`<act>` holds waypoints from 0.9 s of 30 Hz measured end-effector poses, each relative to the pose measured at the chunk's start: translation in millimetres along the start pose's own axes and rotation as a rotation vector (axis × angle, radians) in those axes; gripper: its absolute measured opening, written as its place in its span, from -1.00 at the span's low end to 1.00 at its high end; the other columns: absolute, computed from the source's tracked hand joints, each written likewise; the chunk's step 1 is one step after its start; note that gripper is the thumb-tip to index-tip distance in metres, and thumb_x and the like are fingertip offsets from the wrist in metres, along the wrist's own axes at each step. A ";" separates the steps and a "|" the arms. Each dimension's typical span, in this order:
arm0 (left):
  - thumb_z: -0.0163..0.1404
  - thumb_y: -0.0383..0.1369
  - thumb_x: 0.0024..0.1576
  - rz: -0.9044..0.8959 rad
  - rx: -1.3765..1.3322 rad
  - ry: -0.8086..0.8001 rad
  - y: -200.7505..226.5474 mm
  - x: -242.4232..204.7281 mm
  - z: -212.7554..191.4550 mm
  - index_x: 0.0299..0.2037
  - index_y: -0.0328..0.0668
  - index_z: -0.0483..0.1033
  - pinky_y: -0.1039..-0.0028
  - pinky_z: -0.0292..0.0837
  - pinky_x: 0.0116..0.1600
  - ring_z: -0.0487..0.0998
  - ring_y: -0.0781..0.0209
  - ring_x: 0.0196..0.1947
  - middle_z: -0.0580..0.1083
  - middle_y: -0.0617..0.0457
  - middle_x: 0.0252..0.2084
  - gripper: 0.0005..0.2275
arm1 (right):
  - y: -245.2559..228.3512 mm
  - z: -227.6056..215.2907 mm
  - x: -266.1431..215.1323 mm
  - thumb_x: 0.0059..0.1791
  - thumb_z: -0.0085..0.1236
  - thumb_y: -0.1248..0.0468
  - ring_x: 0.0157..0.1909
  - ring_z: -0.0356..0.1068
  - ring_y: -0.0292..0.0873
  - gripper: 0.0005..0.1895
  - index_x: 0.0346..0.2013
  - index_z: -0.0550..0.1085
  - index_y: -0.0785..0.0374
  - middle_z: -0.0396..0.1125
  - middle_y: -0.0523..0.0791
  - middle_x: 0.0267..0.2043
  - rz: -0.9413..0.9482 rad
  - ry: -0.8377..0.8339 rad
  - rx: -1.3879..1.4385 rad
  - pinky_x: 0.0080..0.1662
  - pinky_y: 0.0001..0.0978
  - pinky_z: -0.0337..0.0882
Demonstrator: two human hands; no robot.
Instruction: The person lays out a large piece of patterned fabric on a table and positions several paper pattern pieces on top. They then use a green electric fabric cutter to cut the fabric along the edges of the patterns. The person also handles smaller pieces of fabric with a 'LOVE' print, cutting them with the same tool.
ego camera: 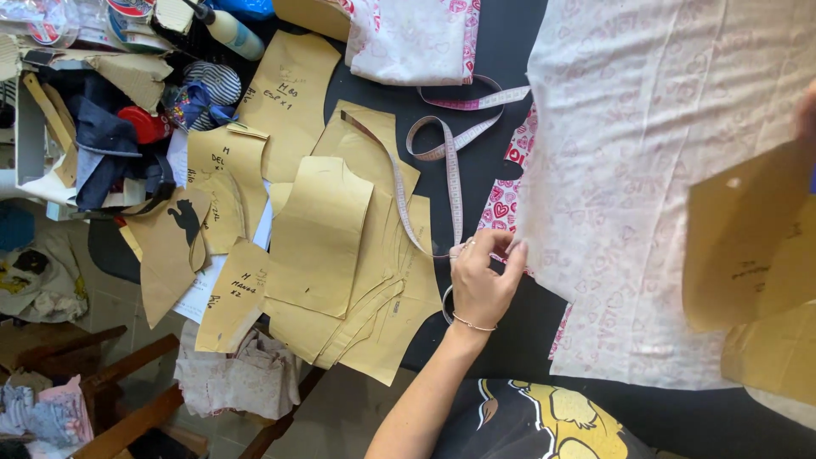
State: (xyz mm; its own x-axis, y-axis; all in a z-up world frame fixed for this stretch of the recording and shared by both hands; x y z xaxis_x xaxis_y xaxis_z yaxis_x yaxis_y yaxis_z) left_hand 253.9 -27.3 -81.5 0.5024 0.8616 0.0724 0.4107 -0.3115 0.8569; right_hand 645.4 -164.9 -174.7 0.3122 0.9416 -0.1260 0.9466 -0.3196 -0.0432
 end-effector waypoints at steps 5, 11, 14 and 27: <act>-0.11 -0.35 -0.03 -0.165 -0.022 -0.099 -18.7 2.5 -2.0 -0.43 -0.13 0.30 0.43 0.20 -0.29 0.38 0.21 -0.50 0.37 0.14 -0.50 -0.92 | -144.5 -58.9 34.4 -0.41 0.08 0.23 -0.39 0.34 -0.36 -0.82 -0.65 0.32 -0.20 0.26 -0.44 -0.62 -0.220 -0.043 -0.143 0.34 -0.10 0.00; -0.11 -0.31 -0.03 -0.312 0.070 -0.154 -34.2 3.2 6.0 -0.42 -0.10 0.32 0.38 0.31 -0.35 0.47 0.21 -0.46 0.43 0.14 -0.49 -0.91 | -254.6 -93.3 14.2 -0.20 0.04 0.54 -0.17 0.38 -0.12 -0.71 -0.63 0.28 0.08 0.33 -0.21 -0.32 -0.580 0.272 0.135 0.25 0.12 -0.18; -0.13 -0.31 -0.03 -0.371 0.127 -0.164 -47.8 1.2 5.4 -0.37 -0.06 0.32 0.34 0.32 -0.37 0.49 0.16 -0.43 0.46 0.15 -0.46 -0.92 | -227.5 -96.8 -9.8 -0.19 0.07 0.54 0.09 0.28 0.11 -0.76 -0.60 0.24 0.22 0.30 -0.04 0.00 -0.346 0.385 0.398 0.24 0.10 -0.23; -0.03 -0.42 0.04 0.284 0.004 -0.247 48.4 -11.6 59.3 -0.33 -0.05 0.36 0.48 0.26 -0.53 0.45 0.26 -0.58 0.42 0.17 -0.54 -0.94 | -135.6 -26.4 -158.4 -0.13 0.18 0.36 0.22 0.09 0.15 -0.70 -0.41 0.20 0.39 0.05 0.16 0.27 0.571 0.429 0.536 0.08 -0.15 0.12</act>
State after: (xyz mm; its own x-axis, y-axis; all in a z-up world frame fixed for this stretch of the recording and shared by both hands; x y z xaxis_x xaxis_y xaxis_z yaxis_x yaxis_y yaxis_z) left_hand 313.1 -76.1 -71.1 0.7647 0.6183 0.1812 0.2313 -0.5259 0.8185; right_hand 469.7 -267.8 -122.7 0.8294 0.5483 0.1068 0.5063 -0.6571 -0.5584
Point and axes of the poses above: each hand's wrist, its own x-axis towards the middle knuckle, its own z-axis out of the palm, y = z × x, the point moved 9 cm from there along x, towards the middle knuckle
